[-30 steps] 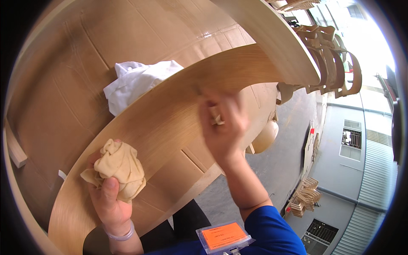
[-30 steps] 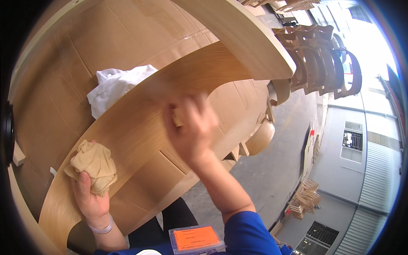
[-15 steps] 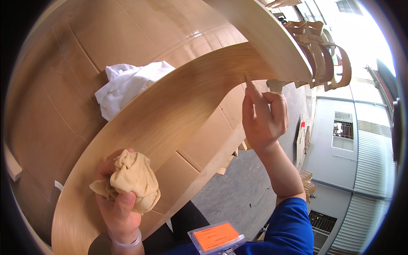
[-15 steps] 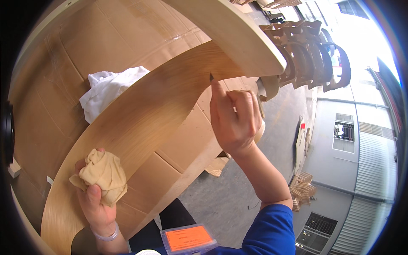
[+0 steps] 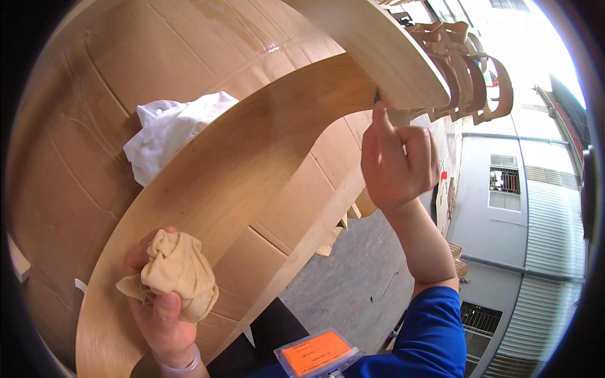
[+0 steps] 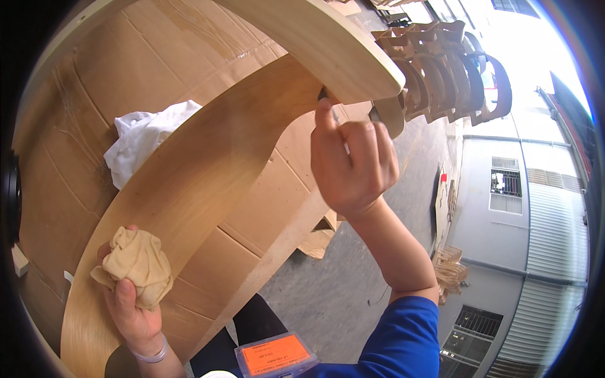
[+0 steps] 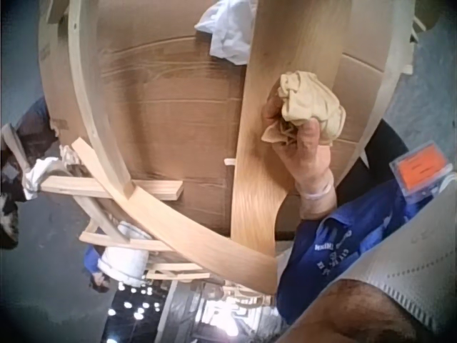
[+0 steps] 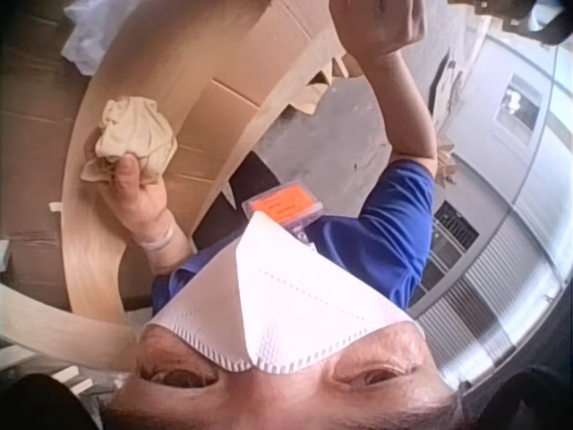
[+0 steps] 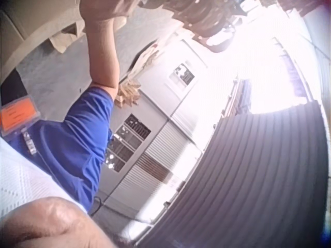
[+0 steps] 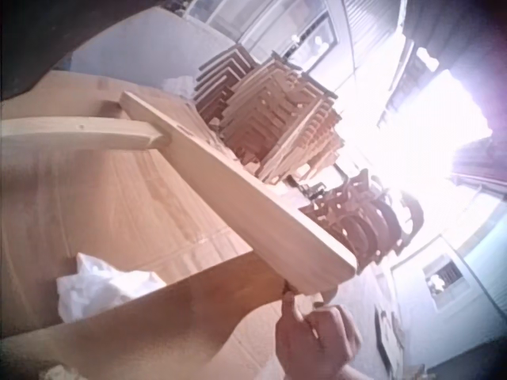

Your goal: The person scrapes a curved wooden furniture part with a small metal blade and wipes the surface with a cloth. The person repeatedly scrapes small areas and wipes them, working along the curved edge of the piece.

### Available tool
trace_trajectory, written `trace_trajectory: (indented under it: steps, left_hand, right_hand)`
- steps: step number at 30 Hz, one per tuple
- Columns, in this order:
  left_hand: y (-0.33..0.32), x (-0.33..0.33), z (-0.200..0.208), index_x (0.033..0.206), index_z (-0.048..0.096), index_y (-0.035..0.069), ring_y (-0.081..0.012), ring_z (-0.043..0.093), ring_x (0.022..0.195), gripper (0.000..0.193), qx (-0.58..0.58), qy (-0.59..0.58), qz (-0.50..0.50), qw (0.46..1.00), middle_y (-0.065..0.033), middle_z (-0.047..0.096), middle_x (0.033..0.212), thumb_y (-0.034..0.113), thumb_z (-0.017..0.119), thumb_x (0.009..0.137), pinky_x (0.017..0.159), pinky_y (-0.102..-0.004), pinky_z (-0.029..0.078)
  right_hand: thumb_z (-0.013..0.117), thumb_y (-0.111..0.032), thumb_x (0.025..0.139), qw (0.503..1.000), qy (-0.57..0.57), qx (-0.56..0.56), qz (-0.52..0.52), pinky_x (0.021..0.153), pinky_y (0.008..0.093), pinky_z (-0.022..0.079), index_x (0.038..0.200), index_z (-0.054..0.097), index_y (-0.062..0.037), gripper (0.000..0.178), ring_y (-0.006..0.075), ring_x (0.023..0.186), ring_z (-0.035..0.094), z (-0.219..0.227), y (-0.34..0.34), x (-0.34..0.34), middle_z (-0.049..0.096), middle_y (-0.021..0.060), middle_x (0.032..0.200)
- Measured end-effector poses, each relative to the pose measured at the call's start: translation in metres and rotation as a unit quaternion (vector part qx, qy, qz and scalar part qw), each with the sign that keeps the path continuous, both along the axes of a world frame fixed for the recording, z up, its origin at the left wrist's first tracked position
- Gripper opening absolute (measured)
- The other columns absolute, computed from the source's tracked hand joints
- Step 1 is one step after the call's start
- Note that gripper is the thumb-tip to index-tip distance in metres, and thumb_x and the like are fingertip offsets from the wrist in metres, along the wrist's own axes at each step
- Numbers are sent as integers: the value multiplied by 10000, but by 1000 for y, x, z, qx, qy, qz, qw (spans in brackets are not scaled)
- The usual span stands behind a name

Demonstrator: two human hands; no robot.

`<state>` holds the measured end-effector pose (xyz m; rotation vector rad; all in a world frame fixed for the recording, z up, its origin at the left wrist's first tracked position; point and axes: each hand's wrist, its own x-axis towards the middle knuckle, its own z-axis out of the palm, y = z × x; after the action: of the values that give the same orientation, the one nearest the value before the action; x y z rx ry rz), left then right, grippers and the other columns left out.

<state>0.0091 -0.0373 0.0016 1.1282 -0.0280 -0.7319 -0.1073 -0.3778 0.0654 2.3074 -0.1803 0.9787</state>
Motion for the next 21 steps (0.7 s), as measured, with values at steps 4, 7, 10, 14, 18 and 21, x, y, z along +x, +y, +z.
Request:
trace_trajectory:
  steps: [4,7,10,14,18,21]
  left_hand:
    - [0,-1,-2,1484,498,-37,-280,581,1362,852,-7,6,-3,1000,-207,589,1503,463,849,890,1170,-442,467]
    - [-1,-3,-3,1486,496,-36,-280,582,1361,854,-6,2,1,1000,-207,589,1502,465,850,892,1173,-442,466]
    - [-1,-4,-4,1489,496,-35,-281,582,1364,858,0,0,2,1000,-209,588,1504,471,852,894,1173,-443,466]
    - [-2,-4,-4,1499,491,-36,-284,579,1371,862,-7,-10,3,1000,-215,587,1508,470,850,901,1174,-444,465]
    - [-3,-6,-4,1508,483,-37,-286,576,1377,864,-7,-6,6,1000,-216,588,1511,469,845,908,1182,-445,457]
    - [-3,-6,-4,1507,483,-36,-289,574,1380,860,-8,-8,4,1000,-217,587,1512,471,840,911,1185,-445,453]
  right_hand:
    - [871,55,746,991,116,28,54,486,289,383,888,802,-49,189,145,555,484,6,0,-2,437,12,710]
    - [880,36,759,998,53,5,30,487,289,382,867,789,-49,165,148,548,479,11,0,-4,444,11,705]
    - [902,-1,761,996,89,-18,24,486,292,390,864,783,-44,163,146,551,488,14,0,-6,437,11,697]
    - [894,-13,776,994,99,-13,35,482,294,384,826,751,-56,158,149,564,489,13,-3,-5,430,11,709]
    - [884,-14,784,995,96,-24,27,483,293,374,857,774,-63,141,145,576,499,13,-4,-4,422,5,717]
    - [883,-18,787,993,108,-17,36,484,290,369,840,765,-68,138,142,577,496,14,-4,-2,416,4,715]
